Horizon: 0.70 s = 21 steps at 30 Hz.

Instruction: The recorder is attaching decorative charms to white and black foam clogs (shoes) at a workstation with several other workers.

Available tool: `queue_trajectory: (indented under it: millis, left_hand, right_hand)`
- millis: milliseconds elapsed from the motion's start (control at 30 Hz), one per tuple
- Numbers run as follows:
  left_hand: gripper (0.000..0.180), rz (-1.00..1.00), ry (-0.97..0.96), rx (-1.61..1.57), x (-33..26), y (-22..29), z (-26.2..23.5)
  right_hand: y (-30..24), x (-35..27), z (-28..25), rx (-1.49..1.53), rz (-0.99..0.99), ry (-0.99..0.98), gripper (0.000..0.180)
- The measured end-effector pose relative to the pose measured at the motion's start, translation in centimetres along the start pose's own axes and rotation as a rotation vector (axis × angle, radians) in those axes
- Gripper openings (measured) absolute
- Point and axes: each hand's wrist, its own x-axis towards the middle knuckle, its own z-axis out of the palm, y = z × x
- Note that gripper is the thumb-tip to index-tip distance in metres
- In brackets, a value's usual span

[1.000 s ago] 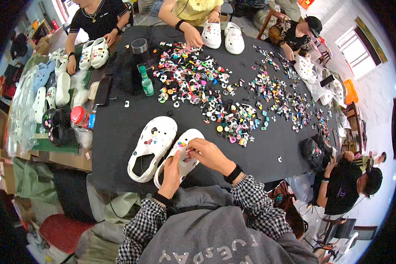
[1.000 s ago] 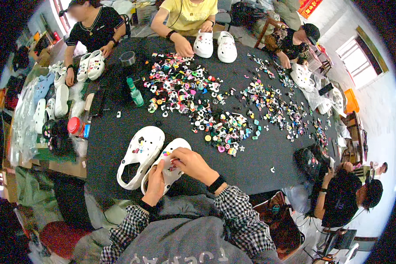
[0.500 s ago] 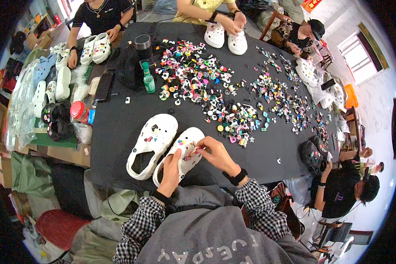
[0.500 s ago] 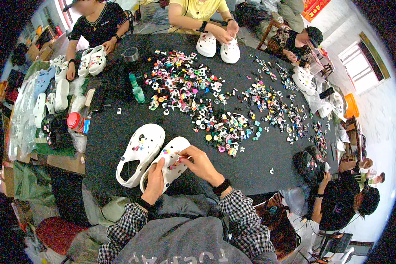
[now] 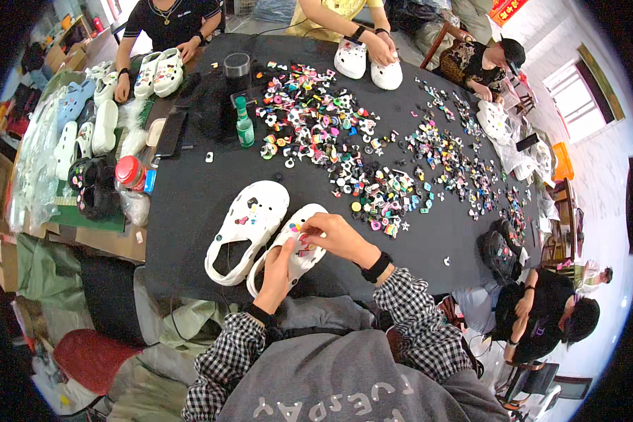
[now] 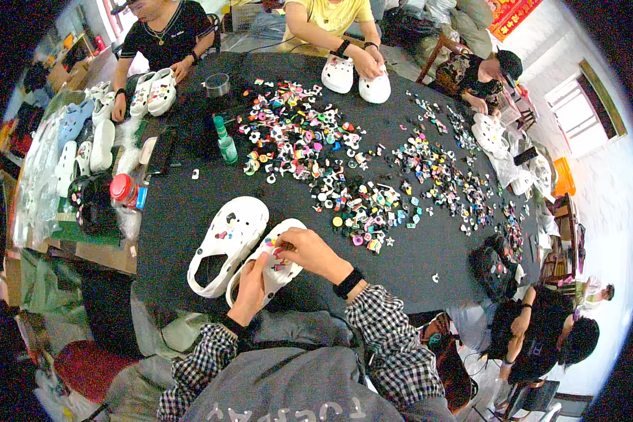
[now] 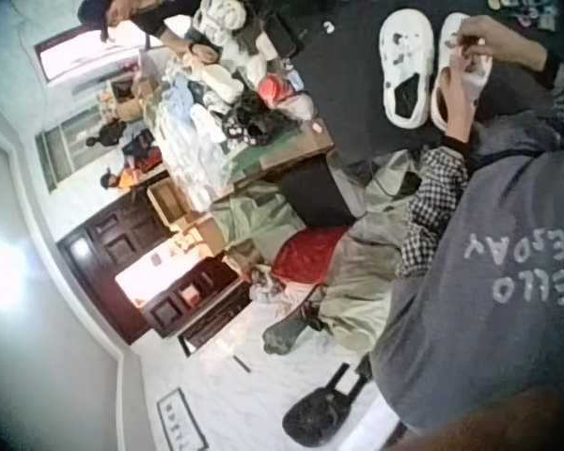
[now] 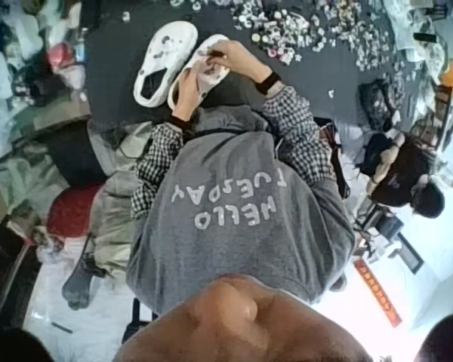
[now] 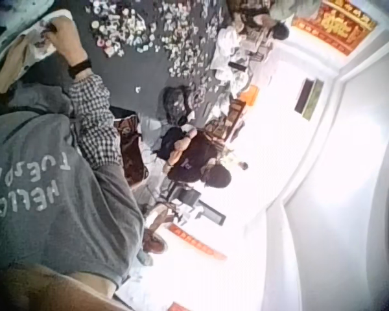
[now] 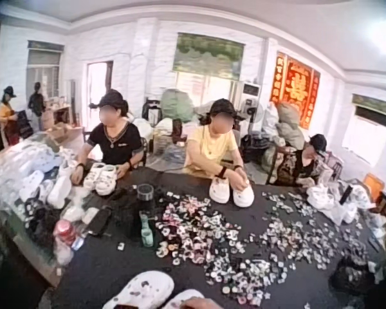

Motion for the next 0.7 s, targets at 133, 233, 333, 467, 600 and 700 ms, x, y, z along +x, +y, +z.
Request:
queue_trajectory:
  millis: [133,233,333,467,600,700]
  left_hand:
    - [0.037,-0.019,0.039,-0.023,-0.2,0.5,0.3]
    - [0.037,-0.019,0.039,-0.014,-0.3,0.4,0.4]
    - [0.039,-0.031,0.039,0.031,-0.3,0.0,0.2]
    - [0.04,-0.032,0.066,0.085,-0.2,-0.3,0.0]
    - [0.04,-0.039,0.113,0.195,-0.3,0.2,0.0]
    - [0.04,-0.016,0.132,0.218,-0.2,0.3,0.2]
  right_hand:
    - [-0.3,0.4,0.1,0.012,0.069,-0.043,0.017]
    - [-0.2,0.6,-0.1,-0.022,0.126,-0.079,0.018]
    - [-0.2,1.0,-0.3,-0.066,0.15,-0.13,0.019]
    - [0.0,1.6,-0.1,-0.095,0.124,-0.162,0.026]
    - [-1.3,2.4,0.0,-0.168,0.25,-0.209,0.035]
    - [-0.9,2.9,-0.1,-0.423,0.034,-0.111,0.057]
